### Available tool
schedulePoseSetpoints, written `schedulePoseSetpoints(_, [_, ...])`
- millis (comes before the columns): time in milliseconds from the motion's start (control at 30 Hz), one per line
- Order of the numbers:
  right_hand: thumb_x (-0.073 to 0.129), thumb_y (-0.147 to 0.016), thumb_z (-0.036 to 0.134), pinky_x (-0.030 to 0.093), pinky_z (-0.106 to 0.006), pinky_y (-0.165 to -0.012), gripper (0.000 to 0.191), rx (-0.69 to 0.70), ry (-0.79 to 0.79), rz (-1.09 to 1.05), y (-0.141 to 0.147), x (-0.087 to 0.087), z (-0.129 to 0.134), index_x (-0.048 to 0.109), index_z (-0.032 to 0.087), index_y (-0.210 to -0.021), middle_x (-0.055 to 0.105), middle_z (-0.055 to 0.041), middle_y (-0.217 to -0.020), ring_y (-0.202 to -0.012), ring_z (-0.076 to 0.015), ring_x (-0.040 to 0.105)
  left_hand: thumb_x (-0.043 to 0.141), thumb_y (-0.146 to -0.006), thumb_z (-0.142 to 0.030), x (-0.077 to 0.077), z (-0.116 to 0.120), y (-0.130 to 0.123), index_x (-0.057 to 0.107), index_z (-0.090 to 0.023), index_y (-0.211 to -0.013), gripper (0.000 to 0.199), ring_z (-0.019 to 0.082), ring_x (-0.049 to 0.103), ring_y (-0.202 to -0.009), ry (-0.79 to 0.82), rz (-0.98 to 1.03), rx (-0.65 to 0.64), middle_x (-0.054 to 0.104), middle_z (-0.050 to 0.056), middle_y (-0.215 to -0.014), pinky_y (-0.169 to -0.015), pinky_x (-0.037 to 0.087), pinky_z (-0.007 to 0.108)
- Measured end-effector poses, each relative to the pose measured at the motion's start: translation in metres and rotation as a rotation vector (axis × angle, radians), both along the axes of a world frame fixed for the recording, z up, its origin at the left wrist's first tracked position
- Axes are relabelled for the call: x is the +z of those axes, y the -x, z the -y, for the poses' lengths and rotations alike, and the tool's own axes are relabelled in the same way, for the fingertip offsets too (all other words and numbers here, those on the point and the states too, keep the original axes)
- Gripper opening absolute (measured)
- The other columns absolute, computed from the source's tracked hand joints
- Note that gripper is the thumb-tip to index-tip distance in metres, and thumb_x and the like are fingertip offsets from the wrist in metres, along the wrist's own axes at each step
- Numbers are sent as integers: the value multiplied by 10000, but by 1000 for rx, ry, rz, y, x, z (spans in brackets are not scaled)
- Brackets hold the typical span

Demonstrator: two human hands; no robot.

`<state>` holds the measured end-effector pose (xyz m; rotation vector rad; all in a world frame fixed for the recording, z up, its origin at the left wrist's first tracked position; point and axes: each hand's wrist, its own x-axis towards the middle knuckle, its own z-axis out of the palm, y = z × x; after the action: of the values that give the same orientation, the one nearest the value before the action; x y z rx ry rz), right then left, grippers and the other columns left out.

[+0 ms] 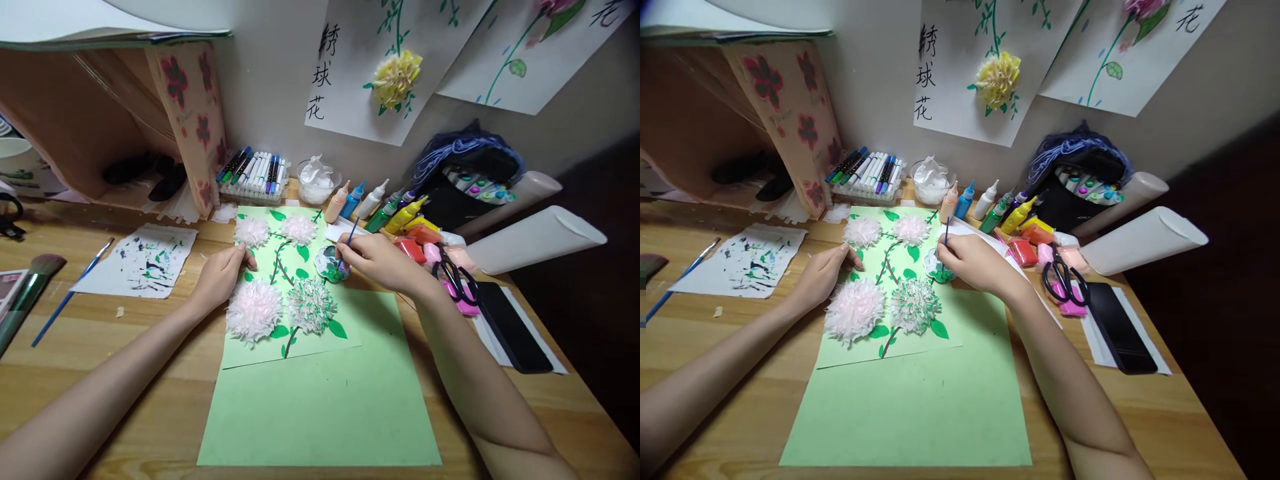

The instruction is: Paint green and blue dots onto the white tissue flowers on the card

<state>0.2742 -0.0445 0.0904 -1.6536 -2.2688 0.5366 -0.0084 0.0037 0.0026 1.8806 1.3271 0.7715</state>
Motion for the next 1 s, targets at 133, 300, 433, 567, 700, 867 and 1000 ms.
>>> schedulePoseSetpoints(133, [422,-954,247,342,-277,-587,338,-54,-52,-56,-5,4,2,584,177,-666,639,-16,-673,-587,-133,533,293,-971,-477,1,0,-1,652,-203,-688,534,201,605,-717,-4,-6,4,702,46,-735,-702,448,307])
schedulePoseSetpoints(300, [436,-987,302,428,-271,-647,348,-28,-171,-300,-1,4,8,634,173,-732,662,-32,-766,-674,-141,606,303,-971,-474,0,1,-1,653,-199,-693,524,198,605,-728,20,26,5,700,47,-741,-718,438,305])
schedulePoseSetpoints(433, [429,-1007,320,467,-266,-649,339,52,-201,-449,12,3,17,643,183,-782,656,-29,-775,-675,-134,618,303,-975,-484,-2,0,-1,652,-200,-696,529,194,609,-731,12,39,0,704,46,-752,-718,437,296])
schedulePoseSetpoints(567, [416,-1007,265,472,-257,-613,297,161,-230,-456,26,5,27,620,186,-805,655,-25,-757,-649,-125,615,293,-978,-474,-3,1,-2,651,-204,-693,532,194,601,-723,7,27,6,700,47,-747,-711,428,298])
schedulePoseSetpoints(700, [428,-961,160,464,-250,-602,217,326,-323,-341,37,4,33,594,184,-823,643,-19,-712,-634,-122,593,277,-973,-466,-1,2,-4,639,-204,-683,533,198,601,-732,11,24,7,701,54,-748,-725,423,301])
schedulePoseSetpoints(867, [446,-927,119,482,-257,-622,176,414,-370,-243,45,-4,35,581,197,-845,664,-34,-724,-657,-137,608,273,-969,-459,-1,2,-4,634,-202,-689,524,198,622,-757,21,27,3,712,52,-769,-736,431,295])
schedulePoseSetpoints(1000, [446,-924,119,482,-259,-614,172,429,-386,-206,47,-8,34,571,202,-839,658,-31,-707,-646,-143,601,276,-975,-465,-3,1,-4,631,-201,-690,527,195,634,-763,16,37,1,722,51,-776,-734,444,292])
